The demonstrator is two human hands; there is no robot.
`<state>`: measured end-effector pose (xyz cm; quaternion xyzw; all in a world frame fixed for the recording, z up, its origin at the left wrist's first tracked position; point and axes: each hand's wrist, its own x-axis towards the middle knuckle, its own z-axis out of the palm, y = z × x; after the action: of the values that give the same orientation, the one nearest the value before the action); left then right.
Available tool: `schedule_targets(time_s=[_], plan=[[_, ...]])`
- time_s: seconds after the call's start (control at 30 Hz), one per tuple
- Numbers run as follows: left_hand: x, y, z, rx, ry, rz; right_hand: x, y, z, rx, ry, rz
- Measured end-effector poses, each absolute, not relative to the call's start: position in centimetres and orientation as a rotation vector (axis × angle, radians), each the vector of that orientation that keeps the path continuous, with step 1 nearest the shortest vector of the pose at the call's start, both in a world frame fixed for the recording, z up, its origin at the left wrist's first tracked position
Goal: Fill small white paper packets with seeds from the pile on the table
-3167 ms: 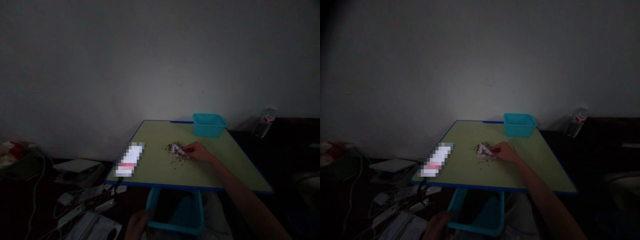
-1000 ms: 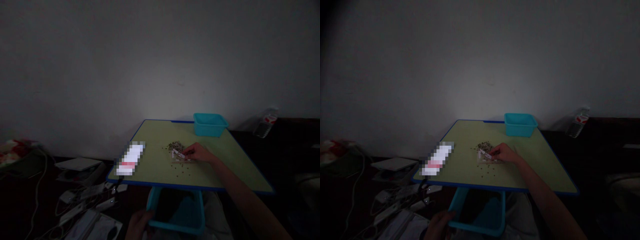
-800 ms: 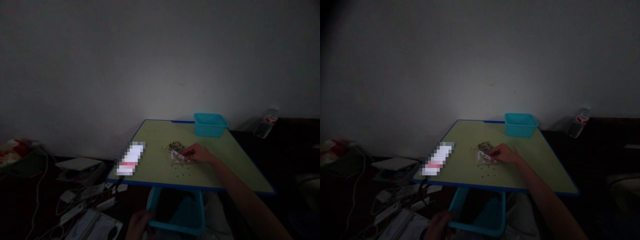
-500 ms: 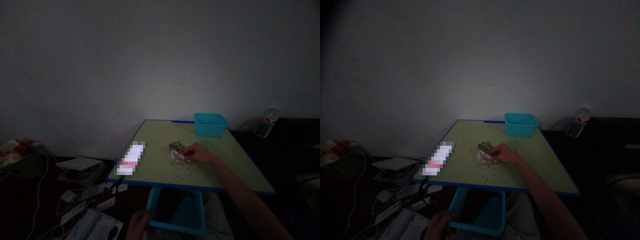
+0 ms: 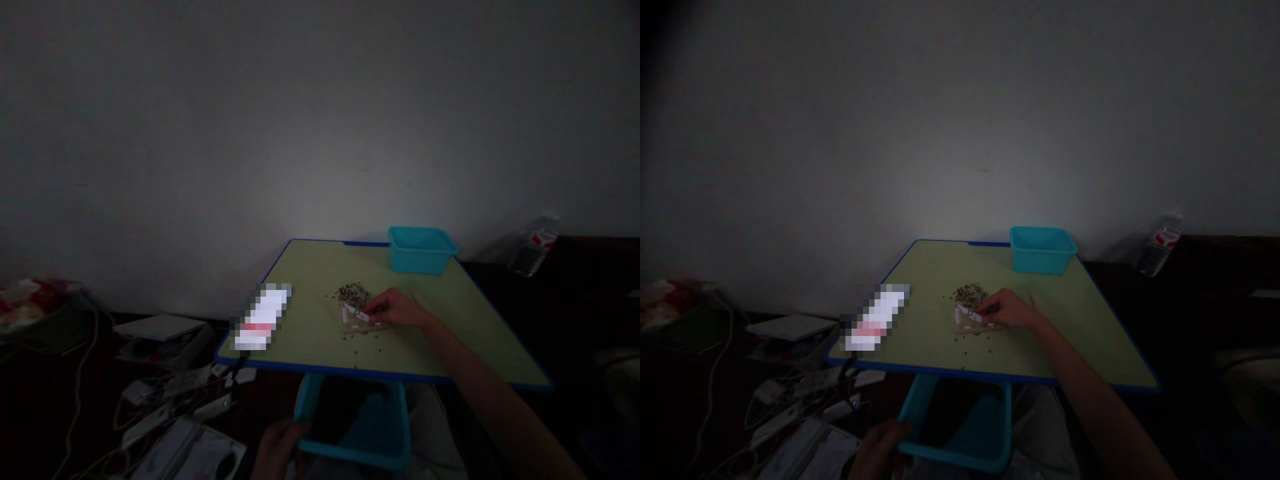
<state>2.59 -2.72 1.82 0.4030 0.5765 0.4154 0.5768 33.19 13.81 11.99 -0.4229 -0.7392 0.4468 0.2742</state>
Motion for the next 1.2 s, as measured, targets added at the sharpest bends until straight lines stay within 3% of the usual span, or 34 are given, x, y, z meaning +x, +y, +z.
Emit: schedule_targets(time_s=[0.6, 1.2], plan=[[2.6, -2.6, 1.5, 0.937, 1.341, 0.979, 33.1, 13.4, 12.8, -1.172, -2.021, 1.198], [2.8, -2.8, 2.3, 0.991, 1.326, 0.982, 39.0, 13.6, 15.0, -1.412, -2.212, 0.894]])
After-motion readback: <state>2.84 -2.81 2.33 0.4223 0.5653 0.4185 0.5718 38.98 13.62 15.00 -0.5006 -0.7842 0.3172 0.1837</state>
